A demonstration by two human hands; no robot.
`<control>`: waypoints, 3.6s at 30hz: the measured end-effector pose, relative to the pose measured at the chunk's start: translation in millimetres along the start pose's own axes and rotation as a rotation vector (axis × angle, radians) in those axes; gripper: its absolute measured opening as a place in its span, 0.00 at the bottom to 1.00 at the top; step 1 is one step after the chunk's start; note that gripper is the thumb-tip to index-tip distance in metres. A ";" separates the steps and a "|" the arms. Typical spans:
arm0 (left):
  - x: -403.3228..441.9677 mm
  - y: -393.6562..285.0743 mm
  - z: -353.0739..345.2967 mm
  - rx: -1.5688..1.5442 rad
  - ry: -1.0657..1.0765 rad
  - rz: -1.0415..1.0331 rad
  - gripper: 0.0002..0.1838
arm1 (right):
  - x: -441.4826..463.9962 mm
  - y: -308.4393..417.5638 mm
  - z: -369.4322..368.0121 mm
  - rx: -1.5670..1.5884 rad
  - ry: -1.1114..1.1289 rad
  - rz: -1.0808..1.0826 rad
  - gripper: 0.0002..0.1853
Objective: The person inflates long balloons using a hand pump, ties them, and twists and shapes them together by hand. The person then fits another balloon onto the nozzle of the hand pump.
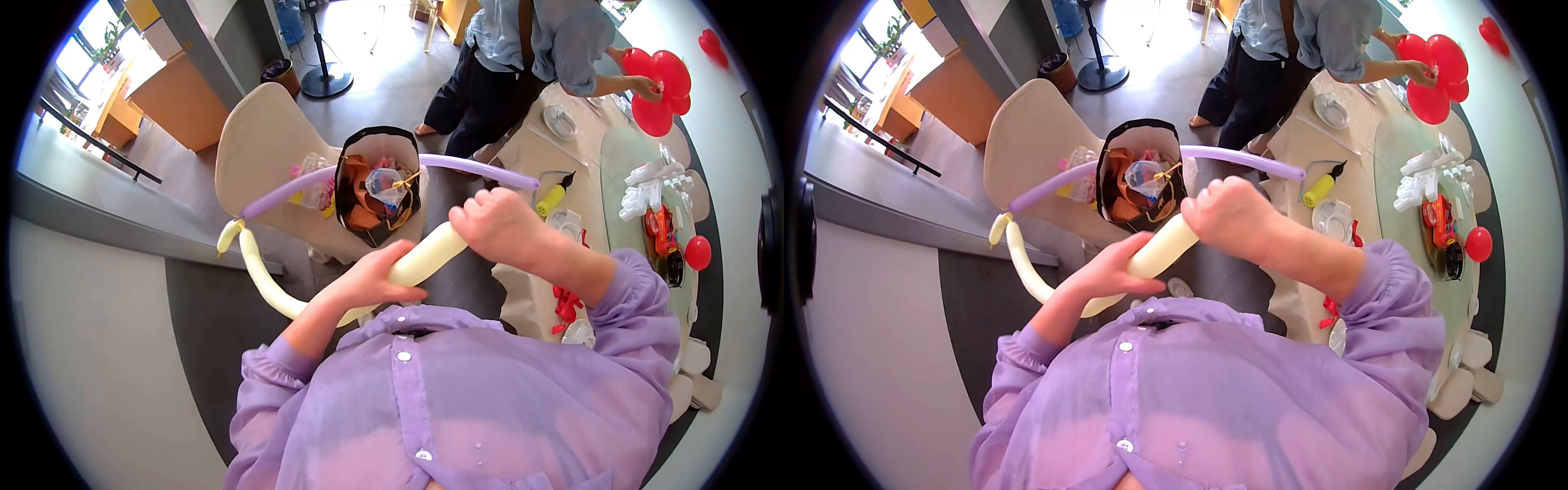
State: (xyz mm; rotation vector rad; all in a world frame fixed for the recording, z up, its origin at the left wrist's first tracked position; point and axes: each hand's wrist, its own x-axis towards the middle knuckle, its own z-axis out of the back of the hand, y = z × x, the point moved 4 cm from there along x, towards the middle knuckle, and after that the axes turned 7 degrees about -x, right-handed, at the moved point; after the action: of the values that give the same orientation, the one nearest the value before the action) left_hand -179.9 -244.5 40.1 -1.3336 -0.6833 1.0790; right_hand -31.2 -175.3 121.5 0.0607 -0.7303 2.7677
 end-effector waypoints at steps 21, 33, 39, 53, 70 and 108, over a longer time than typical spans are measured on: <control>24.9 -22.9 -16.2 0.147 -0.217 -0.112 0.18 | -5.5 -3.2 1.2 0.389 -0.060 -0.017 0.06; 8.6 18.6 -14.6 -0.097 -0.207 0.080 0.18 | -13.8 -45.7 -6.2 0.814 -0.297 -0.654 0.18; 18.0 1.4 -17.4 -0.187 -0.267 -0.076 0.15 | -1.8 44.3 -62.7 2.055 0.008 -0.570 0.27; 9.5 22.8 -16.1 -0.304 -0.212 0.174 0.09 | -6.0 10.4 -20.1 0.606 0.549 -0.530 0.18; -2.1 -12.4 -7.5 0.832 -0.561 -0.599 0.10 | -2.7 55.0 -55.0 2.441 1.074 -0.554 0.16; -25.0 -4.8 -3.3 -0.202 -0.308 -0.069 0.21 | -18.0 39.4 -73.2 2.238 -0.055 -0.971 0.22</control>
State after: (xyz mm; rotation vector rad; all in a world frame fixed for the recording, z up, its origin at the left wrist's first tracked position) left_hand -185.6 -268.1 48.8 -1.3152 -1.0826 1.1957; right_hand -22.7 -176.9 36.9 0.6157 1.8944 1.2608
